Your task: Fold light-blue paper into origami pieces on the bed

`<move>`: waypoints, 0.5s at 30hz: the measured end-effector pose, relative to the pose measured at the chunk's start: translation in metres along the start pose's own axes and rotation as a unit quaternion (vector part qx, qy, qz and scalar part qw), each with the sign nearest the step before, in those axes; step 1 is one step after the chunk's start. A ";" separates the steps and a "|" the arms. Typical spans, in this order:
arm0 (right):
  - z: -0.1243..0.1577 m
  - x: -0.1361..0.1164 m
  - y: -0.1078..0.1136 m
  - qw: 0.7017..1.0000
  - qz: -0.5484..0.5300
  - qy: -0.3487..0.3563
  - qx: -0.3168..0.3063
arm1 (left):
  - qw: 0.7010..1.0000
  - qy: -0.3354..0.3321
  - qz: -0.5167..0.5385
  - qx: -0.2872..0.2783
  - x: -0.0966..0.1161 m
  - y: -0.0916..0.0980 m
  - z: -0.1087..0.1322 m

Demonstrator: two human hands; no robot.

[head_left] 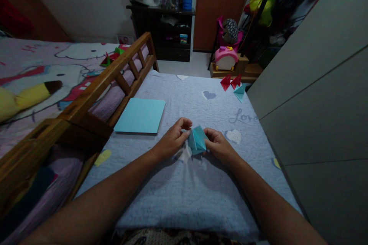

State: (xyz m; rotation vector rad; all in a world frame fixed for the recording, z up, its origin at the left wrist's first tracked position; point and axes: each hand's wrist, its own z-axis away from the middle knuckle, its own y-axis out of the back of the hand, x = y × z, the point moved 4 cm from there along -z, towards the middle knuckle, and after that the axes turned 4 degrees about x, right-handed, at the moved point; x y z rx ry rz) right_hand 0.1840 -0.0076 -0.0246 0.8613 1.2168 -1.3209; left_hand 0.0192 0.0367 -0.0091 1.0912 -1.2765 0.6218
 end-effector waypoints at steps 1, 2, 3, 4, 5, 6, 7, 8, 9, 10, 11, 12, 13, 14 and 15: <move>0.000 0.001 0.001 1.000 -0.001 0.000 0.014 | 0.999 -0.025 -0.046 0.006 0.004 0.001 0.000; 0.000 0.001 0.003 1.000 -0.005 0.002 0.026 | 0.995 -0.048 -0.086 0.005 0.008 0.001 0.001; 0.000 0.001 0.003 0.999 -0.012 0.005 0.035 | 0.991 -0.062 -0.116 0.002 0.012 0.000 0.002; 0.000 0.000 0.004 0.999 -0.018 0.008 0.041 | 0.988 -0.069 -0.135 -0.001 0.014 0.000 0.002; 0.000 0.000 0.004 0.999 -0.022 0.009 0.045 | 0.987 -0.067 -0.144 -0.003 0.015 -0.001 0.003; 0.000 -0.001 0.004 0.999 -0.022 0.010 0.048 | 0.988 -0.058 -0.145 -0.003 0.015 -0.002 0.003; 0.000 -0.002 0.004 0.998 -0.021 0.010 0.051 | 0.989 -0.047 -0.139 0.000 0.014 -0.003 0.004; 0.000 -0.003 0.004 0.998 -0.017 0.010 0.052 | 0.991 -0.037 -0.131 0.004 0.014 -0.003 0.004; 0.000 -0.003 0.004 0.999 -0.012 0.011 0.050 | 0.992 -0.030 -0.122 0.008 0.013 -0.004 0.005; 0.000 -0.003 0.004 0.999 -0.007 0.011 0.048 | 0.993 -0.025 -0.114 0.006 0.013 -0.005 0.005; -0.001 -0.003 0.004 0.999 -0.003 0.012 0.044 | 0.994 -0.026 -0.107 -0.002 0.013 -0.005 0.005; -0.001 -0.003 0.004 0.999 0.000 0.014 0.041 | 0.994 -0.032 -0.102 -0.015 0.014 -0.006 0.006; -0.001 -0.002 0.004 0.999 0.001 0.017 0.037 | 0.994 -0.041 -0.098 -0.033 0.015 -0.007 0.006; -0.001 -0.002 0.004 0.999 0.001 0.021 0.036 | 0.993 -0.052 -0.093 -0.054 0.016 -0.008 0.006; -0.001 -0.002 0.004 0.999 0.000 0.025 0.034 | 0.991 -0.063 -0.088 -0.073 0.017 -0.008 0.007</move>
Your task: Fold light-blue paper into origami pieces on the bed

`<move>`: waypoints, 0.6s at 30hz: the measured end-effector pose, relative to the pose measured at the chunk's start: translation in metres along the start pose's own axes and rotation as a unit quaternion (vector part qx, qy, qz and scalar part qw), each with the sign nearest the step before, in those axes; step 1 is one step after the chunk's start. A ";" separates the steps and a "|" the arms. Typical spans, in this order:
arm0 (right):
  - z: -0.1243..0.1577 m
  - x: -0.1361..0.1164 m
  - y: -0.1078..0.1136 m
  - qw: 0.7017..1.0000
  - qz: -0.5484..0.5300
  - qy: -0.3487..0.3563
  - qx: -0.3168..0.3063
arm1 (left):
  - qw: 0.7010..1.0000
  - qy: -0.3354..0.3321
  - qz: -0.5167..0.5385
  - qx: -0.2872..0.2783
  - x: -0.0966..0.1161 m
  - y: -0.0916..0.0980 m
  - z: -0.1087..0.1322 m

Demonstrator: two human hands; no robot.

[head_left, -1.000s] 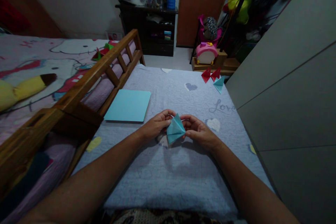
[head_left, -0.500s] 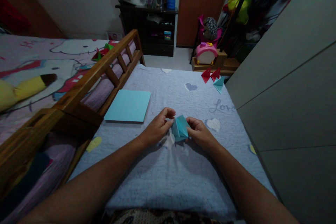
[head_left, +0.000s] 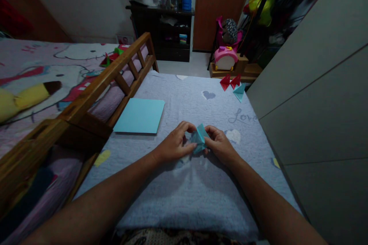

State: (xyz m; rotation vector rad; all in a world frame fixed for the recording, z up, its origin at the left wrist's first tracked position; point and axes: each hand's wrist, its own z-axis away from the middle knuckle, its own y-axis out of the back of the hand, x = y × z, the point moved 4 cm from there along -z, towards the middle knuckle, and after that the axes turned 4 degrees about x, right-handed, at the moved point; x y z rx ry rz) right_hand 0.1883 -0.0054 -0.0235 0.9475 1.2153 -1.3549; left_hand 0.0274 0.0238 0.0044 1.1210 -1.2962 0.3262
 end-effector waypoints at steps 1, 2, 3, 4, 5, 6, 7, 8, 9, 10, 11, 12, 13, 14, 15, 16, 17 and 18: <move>0.000 0.000 0.000 1.000 -0.001 0.003 -0.001 | 1.000 -0.012 0.005 -0.014 0.001 0.000 0.000; 0.000 0.000 -0.001 1.000 0.000 0.004 -0.003 | 1.000 -0.021 0.009 -0.021 0.001 0.000 0.001; 0.000 -0.001 -0.001 1.000 0.003 0.004 -0.005 | 0.999 -0.025 0.010 -0.023 0.001 -0.001 0.001; 0.000 -0.001 -0.002 1.000 0.008 0.002 -0.008 | 0.999 -0.026 0.010 -0.022 0.001 -0.001 0.001; 0.000 -0.001 -0.003 1.000 0.015 0.000 -0.010 | 1.000 -0.023 0.011 -0.017 0.000 -0.002 0.001; 0.000 -0.001 -0.003 1.000 0.023 0.000 -0.013 | 1.000 -0.019 0.012 -0.010 -0.001 -0.003 0.002; 0.000 -0.002 -0.004 0.999 0.031 0.001 -0.017 | 1.000 -0.014 0.013 -0.004 -0.001 -0.004 0.002; 0.000 -0.002 -0.005 0.999 0.038 0.004 -0.022 | 1.000 -0.008 0.014 0.002 -0.002 -0.005 0.002; 0.001 -0.002 -0.005 0.999 0.043 0.009 -0.027 | 1.000 -0.006 0.015 0.005 -0.002 -0.006 0.002; 0.001 -0.003 -0.006 0.998 0.047 0.015 -0.031 | 1.000 -0.005 0.015 0.006 -0.002 -0.007 0.002; 0.001 -0.003 -0.006 0.998 0.049 0.021 -0.035 | 1.000 -0.006 0.015 0.004 -0.002 -0.009 0.002; 0.002 -0.003 -0.007 0.998 0.051 0.025 -0.040 | 1.000 -0.008 0.016 0.000 -0.002 -0.010 0.002; 0.002 -0.003 -0.007 0.997 0.052 0.029 -0.043 | 1.000 -0.011 0.018 -0.003 -0.003 -0.012 0.003; 0.002 -0.003 -0.007 0.997 0.052 0.034 -0.046 | 1.000 -0.015 0.020 -0.005 -0.004 -0.014 0.003; 0.003 -0.003 -0.008 0.997 0.051 0.037 -0.051 | 1.000 -0.020 0.021 -0.005 -0.006 -0.016 0.004; 0.003 -0.003 -0.008 0.996 0.052 0.039 -0.056 | 0.999 -0.026 0.021 -0.003 -0.007 -0.018 0.004; 0.003 -0.003 -0.008 0.996 0.052 0.042 -0.059 | 0.999 -0.033 0.020 -0.001 -0.009 -0.020 0.004; 0.003 -0.003 -0.009 0.996 0.051 0.047 -0.060 | 0.999 -0.041 0.019 0.003 -0.010 -0.022 0.005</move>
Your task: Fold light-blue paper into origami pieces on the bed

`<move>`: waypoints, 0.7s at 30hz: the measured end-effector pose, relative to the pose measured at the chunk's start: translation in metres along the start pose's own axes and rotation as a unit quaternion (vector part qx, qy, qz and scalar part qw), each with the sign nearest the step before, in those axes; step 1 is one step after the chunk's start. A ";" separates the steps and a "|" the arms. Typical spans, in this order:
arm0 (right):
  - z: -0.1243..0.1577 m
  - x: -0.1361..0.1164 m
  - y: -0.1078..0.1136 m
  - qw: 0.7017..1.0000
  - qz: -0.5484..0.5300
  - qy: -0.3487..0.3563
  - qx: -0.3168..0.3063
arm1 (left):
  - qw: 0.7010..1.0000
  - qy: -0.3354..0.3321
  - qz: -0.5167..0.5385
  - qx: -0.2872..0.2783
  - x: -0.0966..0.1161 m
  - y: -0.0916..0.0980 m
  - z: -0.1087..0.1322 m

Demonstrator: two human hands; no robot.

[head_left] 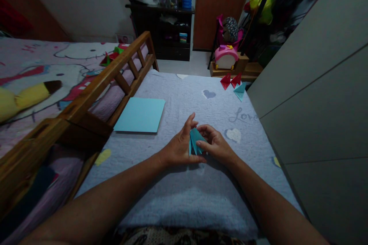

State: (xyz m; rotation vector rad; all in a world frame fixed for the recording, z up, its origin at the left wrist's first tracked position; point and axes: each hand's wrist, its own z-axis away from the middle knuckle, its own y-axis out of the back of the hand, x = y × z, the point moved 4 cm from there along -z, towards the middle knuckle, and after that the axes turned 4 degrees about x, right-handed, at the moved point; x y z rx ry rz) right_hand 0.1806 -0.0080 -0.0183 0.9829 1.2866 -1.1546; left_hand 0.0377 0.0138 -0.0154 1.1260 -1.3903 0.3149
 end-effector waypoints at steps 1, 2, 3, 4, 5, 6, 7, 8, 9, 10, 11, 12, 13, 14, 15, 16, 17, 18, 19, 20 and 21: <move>0.000 0.000 0.000 1.000 0.000 0.005 0.000 | 1.000 -0.007 -0.001 0.005 -0.001 -0.001 0.000; 0.000 0.000 0.000 1.000 -0.002 0.010 -0.002 | 1.000 -0.013 -0.001 0.010 -0.001 -0.002 0.000; 0.000 -0.001 0.000 1.000 -0.004 0.014 -0.005 | 1.000 -0.016 -0.001 0.017 -0.001 -0.003 0.000; -0.001 -0.001 0.000 1.000 -0.005 0.016 -0.009 | 1.000 -0.018 0.001 0.025 0.000 -0.002 0.000; -0.001 -0.001 0.001 1.000 -0.004 0.018 -0.011 | 0.999 -0.017 0.003 0.034 0.001 -0.001 0.000; -0.001 -0.001 0.001 1.000 0.002 0.018 -0.010 | 0.999 -0.013 0.008 0.041 0.002 0.001 0.000; -0.001 0.000 0.002 1.000 0.012 0.017 -0.003 | 0.999 -0.007 0.014 0.047 0.003 0.003 0.000; -0.001 0.000 0.003 1.000 0.021 0.017 0.007 | 0.998 0.002 0.022 0.052 0.004 0.006 0.000; -0.002 0.001 0.005 0.999 0.027 0.015 0.019 | 0.998 0.015 0.031 0.055 0.005 0.009 0.000; -0.002 0.002 0.006 0.999 0.028 0.010 0.030 | 0.997 0.030 0.039 0.059 0.005 0.011 0.000; -0.002 0.003 0.006 0.999 0.025 0.003 0.036 | 0.996 0.045 0.048 0.062 0.005 0.013 0.000; -0.002 0.004 0.007 0.999 0.019 -0.005 0.040 | 0.994 0.061 0.055 0.066 0.004 0.015 0.000; -0.003 0.005 0.007 0.999 0.015 -0.013 0.043 | 0.993 0.074 0.061 0.070 0.004 0.017 -0.001; -0.003 0.006 0.007 0.999 0.016 -0.020 0.048 | 0.991 0.085 0.066 0.073 0.003 0.018 -0.001; -0.003 0.007 0.008 0.998 0.021 -0.025 0.054 | 0.991 0.093 0.066 0.074 0.002 0.019 -0.001; -0.003 0.007 0.008 0.997 0.029 -0.025 0.062 | 0.991 0.098 0.063 0.073 0.002 0.020 -0.001; -0.003 0.006 0.009 0.996 0.038 -0.021 0.073 | 0.991 0.100 0.056 0.070 0.001 0.020 -0.002; -0.003 0.006 0.010 0.995 0.047 -0.015 0.083 | 0.992 0.099 0.049 0.067 0.001 0.020 -0.002; -0.003 0.005 0.010 0.994 0.056 -0.007 0.091 | 0.992 0.098 0.042 0.062 0.000 0.019 -0.003; -0.003 0.005 0.011 0.993 0.065 0.000 0.097 | 0.993 0.097 0.037 0.055 0.000 0.019 -0.003; -0.003 0.005 0.011 0.992 0.074 0.006 0.101 | 0.994 0.096 0.032 0.047 0.000 0.018 -0.003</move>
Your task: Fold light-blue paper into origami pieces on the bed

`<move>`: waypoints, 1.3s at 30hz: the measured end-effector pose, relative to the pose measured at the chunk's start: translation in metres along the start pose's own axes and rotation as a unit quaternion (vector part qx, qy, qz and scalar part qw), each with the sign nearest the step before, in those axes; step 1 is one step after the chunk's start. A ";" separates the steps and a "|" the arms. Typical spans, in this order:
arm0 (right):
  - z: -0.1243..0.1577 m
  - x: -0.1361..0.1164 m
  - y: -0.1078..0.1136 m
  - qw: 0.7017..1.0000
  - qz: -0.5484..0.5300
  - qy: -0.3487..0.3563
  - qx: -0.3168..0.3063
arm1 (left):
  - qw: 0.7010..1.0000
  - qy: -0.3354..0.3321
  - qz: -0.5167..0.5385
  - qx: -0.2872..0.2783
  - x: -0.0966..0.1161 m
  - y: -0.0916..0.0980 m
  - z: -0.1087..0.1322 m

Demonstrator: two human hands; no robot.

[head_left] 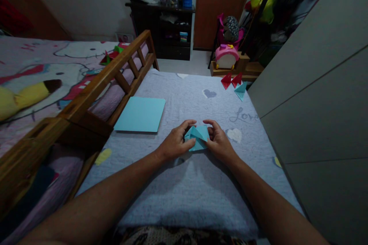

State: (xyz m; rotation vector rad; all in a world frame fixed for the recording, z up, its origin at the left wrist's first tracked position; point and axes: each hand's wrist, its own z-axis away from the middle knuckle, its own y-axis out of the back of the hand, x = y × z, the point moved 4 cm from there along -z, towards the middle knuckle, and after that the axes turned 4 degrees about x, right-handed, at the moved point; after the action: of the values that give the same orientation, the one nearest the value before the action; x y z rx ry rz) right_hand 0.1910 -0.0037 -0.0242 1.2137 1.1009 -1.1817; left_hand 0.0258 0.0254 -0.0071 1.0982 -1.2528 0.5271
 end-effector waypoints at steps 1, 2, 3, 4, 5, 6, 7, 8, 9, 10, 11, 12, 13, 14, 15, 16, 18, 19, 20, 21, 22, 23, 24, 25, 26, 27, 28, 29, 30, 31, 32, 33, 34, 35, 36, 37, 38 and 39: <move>0.000 0.000 0.000 1.000 0.008 0.004 0.002 | 1.000 -0.001 -0.005 -0.010 0.000 -0.001 0.000; 0.000 0.001 0.000 1.000 0.015 0.006 0.002 | 1.000 -0.004 -0.011 -0.023 -0.001 -0.001 0.000; 0.000 0.002 0.001 1.000 0.021 0.007 0.001 | 0.999 -0.010 -0.017 -0.038 -0.001 -0.002 0.000; 0.000 0.003 0.001 1.000 0.027 0.008 0.001 | 0.998 -0.016 -0.022 -0.051 -0.001 -0.002 0.000; 0.000 0.004 0.001 0.999 0.033 0.008 0.002 | 0.997 -0.022 -0.024 -0.063 -0.001 -0.002 0.000; 0.000 0.005 0.002 0.999 0.038 0.007 0.002 | 0.997 -0.026 -0.023 -0.071 -0.001 -0.002 0.000; 0.000 0.006 0.002 0.999 0.042 0.007 0.003 | 0.996 -0.026 -0.021 -0.077 -0.002 -0.002 0.001; 0.000 0.006 0.002 0.999 0.045 0.008 0.005 | 0.996 -0.025 -0.020 -0.081 -0.002 -0.002 0.001; 0.000 0.005 0.002 0.999 0.048 0.010 0.007 | 0.996 -0.024 -0.022 -0.084 -0.002 -0.002 0.001; 0.000 0.004 0.002 0.999 0.051 0.012 0.010 | 0.996 -0.028 -0.029 -0.085 -0.002 -0.002 0.001; 0.000 0.003 0.002 0.998 0.055 0.015 0.015 | 0.995 -0.035 -0.043 -0.084 -0.001 -0.002 0.001; 0.000 0.002 0.002 0.998 0.060 0.017 0.019 | 0.994 -0.048 -0.061 -0.081 0.000 -0.002 0.001; 0.000 0.000 0.002 0.997 0.065 0.019 0.022 | 0.992 -0.062 -0.081 -0.074 0.001 -0.002 0.001; 0.000 0.000 0.002 0.997 0.068 0.019 0.024 | 0.990 -0.075 -0.099 -0.065 0.001 -0.002 0.001; 0.000 -0.001 0.002 0.997 0.069 0.018 0.024 | 0.988 -0.084 -0.115 -0.058 0.001 -0.002 0.001; 0.000 -0.001 0.002 0.997 0.068 0.017 0.024 | 0.986 -0.089 -0.126 -0.057 0.000 -0.002 0.001; 0.000 -0.001 0.002 0.998 0.063 0.016 0.025 | 0.984 -0.096 -0.134 -0.073 -0.003 -0.005 0.001; 0.000 -0.001 0.003 0.997 0.064 0.017 0.026 | 0.982 -0.103 -0.134 -0.086 -0.004 -0.007 0.002; 0.000 0.000 0.003 0.997 0.066 0.017 0.027 | 0.980 -0.112 -0.134 -0.098 -0.005 -0.008 0.002; 0.000 0.000 0.003 0.997 0.070 0.017 0.027 | 0.978 -0.122 -0.137 -0.105 -0.005 -0.010 0.003; 0.000 0.000 0.003 0.997 0.074 0.017 0.026 | 0.976 -0.130 -0.142 -0.104 -0.004 -0.011 0.003; 0.000 0.000 0.003 0.997 0.076 0.017 0.024 | 0.974 -0.136 -0.149 -0.098 -0.003 -0.012 0.003; 0.000 -0.001 0.003 0.997 0.077 0.017 0.023 | 0.974 -0.140 -0.157 -0.089 -0.002 -0.012 0.003; 0.001 -0.001 0.003 0.997 0.076 0.017 0.022 | 0.973 -0.144 -0.165 -0.079 0.000 -0.013 0.002; 0.001 -0.001 0.003 0.997 0.073 0.018 0.022 | 0.972 -0.147 -0.172 -0.069 0.003 -0.013 0.002; 0.001 -0.002 0.003 0.997 0.070 0.017 0.022 | 0.970 -0.152 -0.178 -0.062 0.005 -0.013 0.002; 0.001 -0.002 0.003 0.997 0.068 0.016 0.022 | 0.969 -0.156 -0.183 -0.057 0.008 -0.012 0.002; 0.001 -0.002 0.003 0.997 0.066 0.015 0.021 | 0.968 -0.159 -0.186 -0.054 0.010 -0.012 0.002; 0.001 -0.001 0.002 0.998 0.065 0.015 0.020 | 0.968 -0.160 -0.187 -0.050 0.012 -0.011 0.002; 0.001 -0.001 0.002 0.998 0.065 0.013 0.018 | 0.969 -0.159 -0.186 -0.046 0.013 -0.010 0.002; 0.000 0.000 0.002 0.998 0.065 0.013 0.016 | 0.970 -0.155 -0.181 -0.040 0.014 -0.008 0.002; 0.000 0.000 0.002 0.998 0.066 0.014 0.014 | 0.973 -0.150 -0.174 -0.035 0.015 -0.007 0.002; 0.000 0.000 0.002 0.997 0.069 0.015 0.013 | 0.975 -0.143 -0.166 -0.030 0.015 -0.005 0.002; 0.000 0.000 0.002 0.997 0.073 0.017 0.013 | 0.978 -0.137 -0.158 -0.026 0.015 -0.004 0.001; 0.000 0.000 0.002 0.997 0.077 0.020 0.013 | 0.979 -0.131 -0.153 -0.023 0.014 -0.003 0.001; -0.001 0.000 0.002 0.996 0.081 0.022 0.012 | 0.980 -0.128 -0.150 -0.018 0.014 -0.002 0.001; -0.001 0.000 0.003 0.996 0.085 0.025 0.010 | 0.980 -0.127 -0.150 -0.013 0.014 -0.002 0.001; -0.001 0.000 0.003 0.996 0.087 0.026 0.007 | 0.980 -0.129 -0.150 -0.007 0.014 -0.001 0.001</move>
State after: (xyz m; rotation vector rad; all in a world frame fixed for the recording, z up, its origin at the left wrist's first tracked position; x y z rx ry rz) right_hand 0.1937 -0.0032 -0.0243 1.3304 1.0047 -1.0321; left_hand 0.0305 0.0212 0.0057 1.3473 -1.2790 0.1489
